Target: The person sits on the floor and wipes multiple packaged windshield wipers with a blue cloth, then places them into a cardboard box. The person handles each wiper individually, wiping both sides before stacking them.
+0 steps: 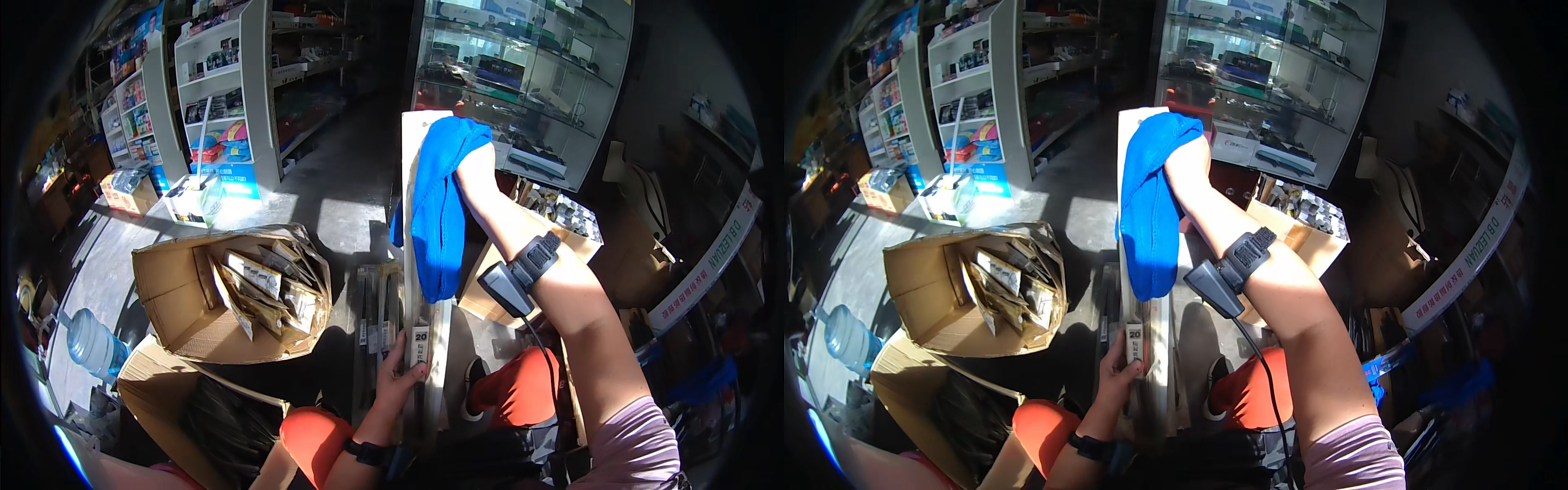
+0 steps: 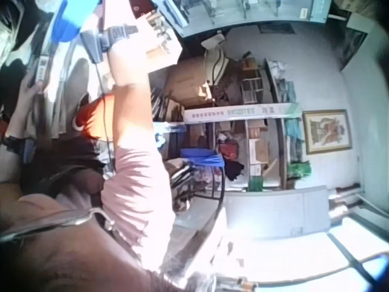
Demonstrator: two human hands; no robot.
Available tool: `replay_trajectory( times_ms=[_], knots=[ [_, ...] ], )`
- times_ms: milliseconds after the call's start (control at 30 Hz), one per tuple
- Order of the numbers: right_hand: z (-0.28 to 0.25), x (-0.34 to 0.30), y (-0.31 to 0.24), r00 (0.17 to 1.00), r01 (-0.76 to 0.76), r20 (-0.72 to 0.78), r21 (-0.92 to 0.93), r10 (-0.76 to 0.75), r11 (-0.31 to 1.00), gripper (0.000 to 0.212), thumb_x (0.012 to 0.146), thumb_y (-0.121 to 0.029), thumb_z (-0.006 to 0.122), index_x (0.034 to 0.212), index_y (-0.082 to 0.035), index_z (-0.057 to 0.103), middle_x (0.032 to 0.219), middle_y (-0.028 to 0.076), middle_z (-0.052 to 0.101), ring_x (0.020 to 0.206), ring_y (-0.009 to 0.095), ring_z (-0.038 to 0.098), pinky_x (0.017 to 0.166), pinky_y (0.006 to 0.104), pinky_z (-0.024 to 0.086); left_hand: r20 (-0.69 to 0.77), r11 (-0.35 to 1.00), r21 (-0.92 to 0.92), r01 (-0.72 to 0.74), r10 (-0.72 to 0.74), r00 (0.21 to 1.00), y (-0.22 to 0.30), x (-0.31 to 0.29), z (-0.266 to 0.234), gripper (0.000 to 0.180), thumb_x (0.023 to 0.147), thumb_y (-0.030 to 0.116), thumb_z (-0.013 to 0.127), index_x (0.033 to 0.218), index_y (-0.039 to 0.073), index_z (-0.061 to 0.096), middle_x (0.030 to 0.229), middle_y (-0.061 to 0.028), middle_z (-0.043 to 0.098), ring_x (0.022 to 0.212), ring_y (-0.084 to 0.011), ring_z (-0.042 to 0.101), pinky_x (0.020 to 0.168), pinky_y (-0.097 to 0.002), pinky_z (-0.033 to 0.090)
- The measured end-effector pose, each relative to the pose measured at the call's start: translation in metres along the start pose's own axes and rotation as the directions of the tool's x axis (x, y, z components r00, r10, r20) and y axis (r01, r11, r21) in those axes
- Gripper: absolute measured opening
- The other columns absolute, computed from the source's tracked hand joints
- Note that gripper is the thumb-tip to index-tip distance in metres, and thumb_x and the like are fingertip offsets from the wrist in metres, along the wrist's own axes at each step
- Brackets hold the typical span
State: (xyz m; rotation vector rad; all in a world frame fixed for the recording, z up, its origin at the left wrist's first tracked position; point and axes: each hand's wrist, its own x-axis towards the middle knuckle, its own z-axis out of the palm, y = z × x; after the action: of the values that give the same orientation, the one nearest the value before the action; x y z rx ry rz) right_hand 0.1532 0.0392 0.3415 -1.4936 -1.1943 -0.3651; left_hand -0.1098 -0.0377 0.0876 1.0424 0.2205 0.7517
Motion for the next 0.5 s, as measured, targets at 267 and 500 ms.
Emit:
replay_trajectory(
  times_ms=[267, 500],
  knots=[
    [-0.002, -0.067, -0.008, 0.892, -0.42, 0.203, 0.704, 0.404, 0.573, 0.007, 0.09, -0.014, 0.06, 0.09, -0.008, 0.062, 0.087, 0.007, 0.064, 0.077, 0.016, 0.061, 0.068, 0.0336, 0.053, -0.03, 0.999, 0.031, 0.017, -0.016, 0.999, -0.015, -0.006, -0.01, 0.085, 0.078, 0.014, 0.076, 0.144, -0.006, 0.027, 0.137, -0.0145, 0.046, 0.124, -0.0201, 0.046, 0.104, -0.0312, 0.035],
    [0.023, -0.26, -0.02, 0.704, -0.659, 0.48, 0.717, 0.523, 0.229, 0.012, 0.09, -0.016, 0.061, 0.095, -0.005, 0.061, 0.096, 0.005, 0.062, 0.087, 0.015, 0.059, 0.078, 0.0294, 0.049, -0.171, 0.987, -0.043, -0.153, 0.144, 0.975, 0.002, 0.002, -0.022, 0.085, 0.078, 0.011, 0.074, 0.145, -0.005, 0.025, 0.133, -0.0152, 0.049, 0.116, -0.0209, 0.052, 0.098, -0.0314, 0.042]
  ],
)
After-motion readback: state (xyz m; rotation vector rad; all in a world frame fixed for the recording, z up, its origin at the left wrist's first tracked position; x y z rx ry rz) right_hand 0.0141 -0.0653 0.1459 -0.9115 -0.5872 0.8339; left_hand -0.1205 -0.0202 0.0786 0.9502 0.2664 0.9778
